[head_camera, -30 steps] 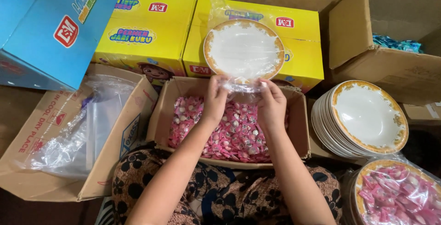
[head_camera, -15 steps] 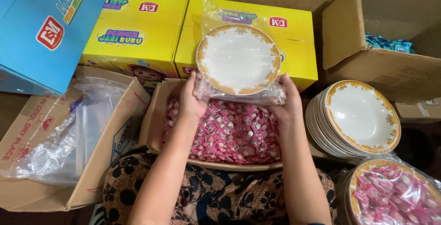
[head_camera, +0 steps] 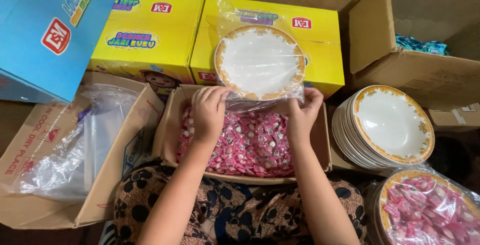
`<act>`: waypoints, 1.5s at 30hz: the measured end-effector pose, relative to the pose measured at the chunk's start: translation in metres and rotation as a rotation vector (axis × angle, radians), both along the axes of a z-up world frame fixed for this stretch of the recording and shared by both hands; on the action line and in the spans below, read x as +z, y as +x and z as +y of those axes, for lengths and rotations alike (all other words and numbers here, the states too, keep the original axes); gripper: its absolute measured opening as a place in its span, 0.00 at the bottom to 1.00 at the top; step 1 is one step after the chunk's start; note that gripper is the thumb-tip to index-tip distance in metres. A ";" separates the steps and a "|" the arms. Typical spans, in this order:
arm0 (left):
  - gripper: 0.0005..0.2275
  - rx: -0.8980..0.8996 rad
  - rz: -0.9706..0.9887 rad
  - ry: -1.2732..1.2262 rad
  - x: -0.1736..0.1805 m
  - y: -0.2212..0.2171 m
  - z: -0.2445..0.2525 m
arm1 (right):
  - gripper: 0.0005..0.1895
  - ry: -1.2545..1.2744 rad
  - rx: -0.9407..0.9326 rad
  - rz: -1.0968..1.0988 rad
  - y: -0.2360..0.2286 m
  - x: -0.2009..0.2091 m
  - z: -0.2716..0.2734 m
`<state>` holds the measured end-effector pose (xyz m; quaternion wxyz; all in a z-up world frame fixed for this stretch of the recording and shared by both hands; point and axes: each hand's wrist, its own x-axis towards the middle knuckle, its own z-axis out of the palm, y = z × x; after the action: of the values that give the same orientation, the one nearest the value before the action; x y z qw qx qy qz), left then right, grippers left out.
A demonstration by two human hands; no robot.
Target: Packing pink-wrapped candies onto decorative plates and wrapping them in plastic film.
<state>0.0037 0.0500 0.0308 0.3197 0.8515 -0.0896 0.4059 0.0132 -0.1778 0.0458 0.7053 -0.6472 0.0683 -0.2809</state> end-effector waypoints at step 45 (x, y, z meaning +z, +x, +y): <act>0.03 -0.105 0.028 -0.383 -0.024 0.013 -0.001 | 0.20 -0.291 0.013 -0.161 0.002 -0.017 -0.025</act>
<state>0.0167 0.0490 0.0065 0.4977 0.7748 -0.0504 0.3865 0.0156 -0.2029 0.0293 0.6091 -0.7186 -0.0340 -0.3340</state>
